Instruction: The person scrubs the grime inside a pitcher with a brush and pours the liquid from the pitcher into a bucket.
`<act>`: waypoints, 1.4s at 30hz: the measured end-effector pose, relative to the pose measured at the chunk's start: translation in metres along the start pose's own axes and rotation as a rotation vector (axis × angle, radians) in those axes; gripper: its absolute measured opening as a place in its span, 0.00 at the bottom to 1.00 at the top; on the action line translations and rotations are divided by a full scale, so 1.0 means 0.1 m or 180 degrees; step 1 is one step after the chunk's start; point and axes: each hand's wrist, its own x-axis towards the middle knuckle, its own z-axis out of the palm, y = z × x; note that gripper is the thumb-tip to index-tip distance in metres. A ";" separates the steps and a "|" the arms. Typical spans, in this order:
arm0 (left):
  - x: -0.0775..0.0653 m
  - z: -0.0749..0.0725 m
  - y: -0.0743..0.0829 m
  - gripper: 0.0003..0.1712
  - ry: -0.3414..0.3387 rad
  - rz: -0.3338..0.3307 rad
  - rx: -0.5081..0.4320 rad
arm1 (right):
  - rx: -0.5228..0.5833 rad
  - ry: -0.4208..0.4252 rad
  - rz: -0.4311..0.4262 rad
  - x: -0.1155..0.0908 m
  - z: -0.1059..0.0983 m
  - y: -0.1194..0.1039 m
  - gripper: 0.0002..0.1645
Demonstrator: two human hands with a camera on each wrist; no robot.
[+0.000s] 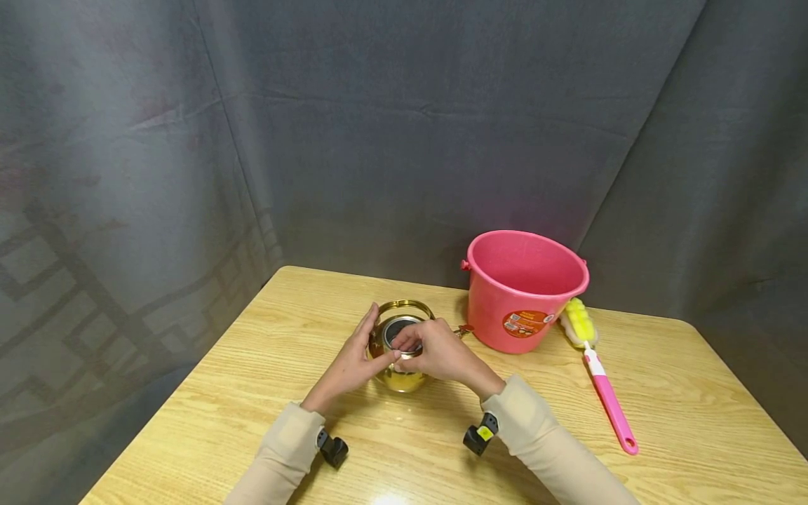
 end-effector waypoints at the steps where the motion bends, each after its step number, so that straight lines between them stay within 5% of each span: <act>1: 0.00 0.00 0.00 0.54 0.0004 -0.0006 0.0001 | -0.0010 0.0009 0.0007 0.00 0.00 0.00 0.13; 6: 0.01 0.01 0.01 0.53 0.0009 -0.0050 -0.0011 | -0.0032 0.0046 0.0032 0.00 0.00 0.00 0.13; 13: -0.08 -0.09 0.45 0.50 -0.0096 -0.0105 -0.0023 | 0.0019 0.0073 -0.0010 -0.01 -0.01 0.00 0.11; 21: 0.02 0.01 0.00 0.53 0.0013 -0.0028 -0.0017 | 0.0016 0.0122 -0.0043 -0.02 -0.03 0.00 0.08; 42: 0.01 0.02 -0.01 0.56 0.0049 -0.0006 0.0040 | 0.0308 0.0457 -0.0288 -0.06 -0.03 0.07 0.09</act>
